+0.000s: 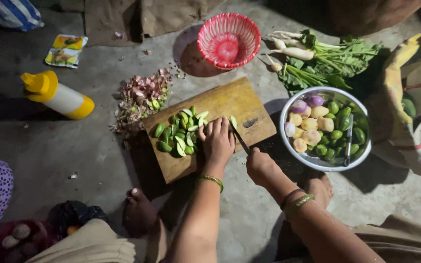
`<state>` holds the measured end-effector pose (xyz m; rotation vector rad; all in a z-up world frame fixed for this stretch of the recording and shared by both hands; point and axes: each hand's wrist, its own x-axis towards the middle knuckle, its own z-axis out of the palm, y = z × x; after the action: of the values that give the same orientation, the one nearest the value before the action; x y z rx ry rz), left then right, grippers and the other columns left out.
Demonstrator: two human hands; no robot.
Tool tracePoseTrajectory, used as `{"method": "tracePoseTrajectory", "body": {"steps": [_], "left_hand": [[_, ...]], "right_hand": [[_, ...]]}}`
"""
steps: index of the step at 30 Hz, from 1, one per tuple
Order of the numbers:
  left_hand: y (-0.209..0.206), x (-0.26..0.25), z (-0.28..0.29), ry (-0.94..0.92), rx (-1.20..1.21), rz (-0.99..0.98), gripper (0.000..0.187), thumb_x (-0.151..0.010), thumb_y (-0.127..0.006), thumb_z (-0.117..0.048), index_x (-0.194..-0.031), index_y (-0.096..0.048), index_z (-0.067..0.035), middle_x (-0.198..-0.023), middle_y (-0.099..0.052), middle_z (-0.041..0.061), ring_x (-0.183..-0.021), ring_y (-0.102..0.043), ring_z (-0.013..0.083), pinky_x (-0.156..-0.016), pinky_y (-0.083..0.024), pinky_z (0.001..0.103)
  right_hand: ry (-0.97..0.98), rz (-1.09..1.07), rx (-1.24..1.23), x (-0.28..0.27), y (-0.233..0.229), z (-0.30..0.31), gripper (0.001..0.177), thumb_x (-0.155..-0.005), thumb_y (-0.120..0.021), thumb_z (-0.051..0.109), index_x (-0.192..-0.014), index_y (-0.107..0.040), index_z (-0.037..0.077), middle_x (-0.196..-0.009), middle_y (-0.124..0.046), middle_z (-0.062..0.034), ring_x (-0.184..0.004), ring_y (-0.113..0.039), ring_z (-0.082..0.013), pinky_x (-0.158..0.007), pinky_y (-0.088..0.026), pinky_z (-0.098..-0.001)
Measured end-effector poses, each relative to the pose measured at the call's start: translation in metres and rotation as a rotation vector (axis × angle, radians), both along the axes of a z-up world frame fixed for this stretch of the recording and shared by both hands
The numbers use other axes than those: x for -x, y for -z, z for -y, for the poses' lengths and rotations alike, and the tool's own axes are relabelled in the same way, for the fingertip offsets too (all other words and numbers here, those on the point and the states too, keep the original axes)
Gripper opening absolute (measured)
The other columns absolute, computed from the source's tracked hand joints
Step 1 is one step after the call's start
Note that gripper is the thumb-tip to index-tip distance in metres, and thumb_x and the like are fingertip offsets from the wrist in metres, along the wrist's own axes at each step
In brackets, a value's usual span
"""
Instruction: The person peels and chops green vegetables on a wooden cutting board using a knife. They transfer the chopped pieces into a metal bowl and continue processing more vegetables from a nearby container.
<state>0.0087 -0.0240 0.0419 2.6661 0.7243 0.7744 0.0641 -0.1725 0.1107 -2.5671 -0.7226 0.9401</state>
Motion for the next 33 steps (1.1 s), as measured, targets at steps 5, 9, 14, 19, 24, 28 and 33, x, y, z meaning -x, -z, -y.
{"method": "tracePoseTrajectory", "body": {"steps": [5,9,14,19,24,28,33], "left_hand": [[-0.003,-0.002,-0.002,-0.019,-0.018,-0.033,0.049,-0.091,-0.067,-0.026,-0.133,-0.059,-0.004,-0.129,-0.062,0.011,-0.122,-0.054,0.0290,-0.114,-0.026,0.058],[-0.011,-0.001,-0.005,-0.032,0.057,-0.066,0.050,-0.089,-0.067,-0.025,-0.134,-0.059,-0.006,-0.128,-0.062,0.010,-0.122,-0.055,0.0296,-0.115,-0.027,0.057],[-0.011,0.001,-0.008,-0.006,0.041,-0.060,0.061,-0.078,-0.069,-0.022,-0.137,-0.059,-0.007,-0.139,-0.055,0.014,-0.130,-0.049,0.0332,-0.108,-0.025,0.060],[0.006,-0.020,0.005,0.239,-0.136,-0.219,0.058,-0.090,-0.067,-0.032,-0.144,-0.055,-0.013,-0.160,-0.043,0.009,-0.149,-0.036,0.0309,-0.119,-0.022,0.061],[0.023,-0.013,-0.015,0.253,-0.147,-0.435,0.075,-0.094,-0.058,-0.052,-0.152,-0.044,-0.008,-0.163,-0.034,0.009,-0.151,-0.025,0.0306,-0.117,-0.017,0.064],[0.016,0.008,-0.046,0.186,-0.177,-0.554,0.081,-0.092,-0.056,-0.056,-0.155,-0.037,-0.009,-0.166,-0.028,0.006,-0.153,-0.020,0.0290,-0.120,-0.015,0.061],[0.004,0.021,-0.049,0.159,-0.195,-0.584,0.073,-0.096,-0.058,-0.048,-0.156,-0.040,-0.011,-0.167,-0.028,0.004,-0.155,-0.021,0.0288,-0.122,-0.016,0.061]], "right_hand": [[0.030,-0.123,0.089,0.005,-0.038,0.001,0.029,-0.103,-0.047,0.024,-0.107,-0.054,-0.003,-0.077,-0.074,-0.0232,-0.066,-0.076,-0.0347,-0.055,-0.058,-0.0448],[0.118,-0.234,0.176,0.009,-0.032,0.015,0.029,-0.103,-0.049,0.029,-0.108,-0.055,0.002,-0.078,-0.071,-0.0184,-0.068,-0.075,-0.0373,-0.057,-0.060,-0.0479],[-0.033,0.213,-0.151,-0.008,0.001,0.048,0.031,-0.098,-0.059,0.032,-0.101,-0.059,0.002,-0.079,-0.070,-0.0293,-0.078,-0.069,-0.0496,-0.066,-0.053,-0.0571],[0.210,0.379,-0.247,-0.067,0.023,0.075,0.035,-0.092,-0.066,0.030,-0.108,-0.062,-0.001,-0.087,-0.069,-0.0315,-0.085,-0.068,-0.0514,-0.074,-0.054,-0.0581],[0.480,0.563,-0.259,-0.101,0.033,0.126,0.031,-0.092,-0.072,0.028,-0.106,-0.070,0.000,-0.090,-0.071,-0.0289,-0.089,-0.069,-0.0485,-0.081,-0.055,-0.0548],[0.568,0.540,-0.130,-0.114,0.044,0.150,0.036,-0.085,-0.078,0.030,-0.102,-0.072,0.000,-0.091,-0.072,-0.0268,-0.090,-0.070,-0.0459,-0.082,-0.055,-0.0539],[0.357,0.715,-0.055,-0.122,0.066,0.155,0.051,-0.066,-0.087,0.031,-0.106,-0.072,0.003,-0.098,-0.069,-0.0275,-0.088,-0.069,-0.0463,-0.078,-0.056,-0.0527]]}}
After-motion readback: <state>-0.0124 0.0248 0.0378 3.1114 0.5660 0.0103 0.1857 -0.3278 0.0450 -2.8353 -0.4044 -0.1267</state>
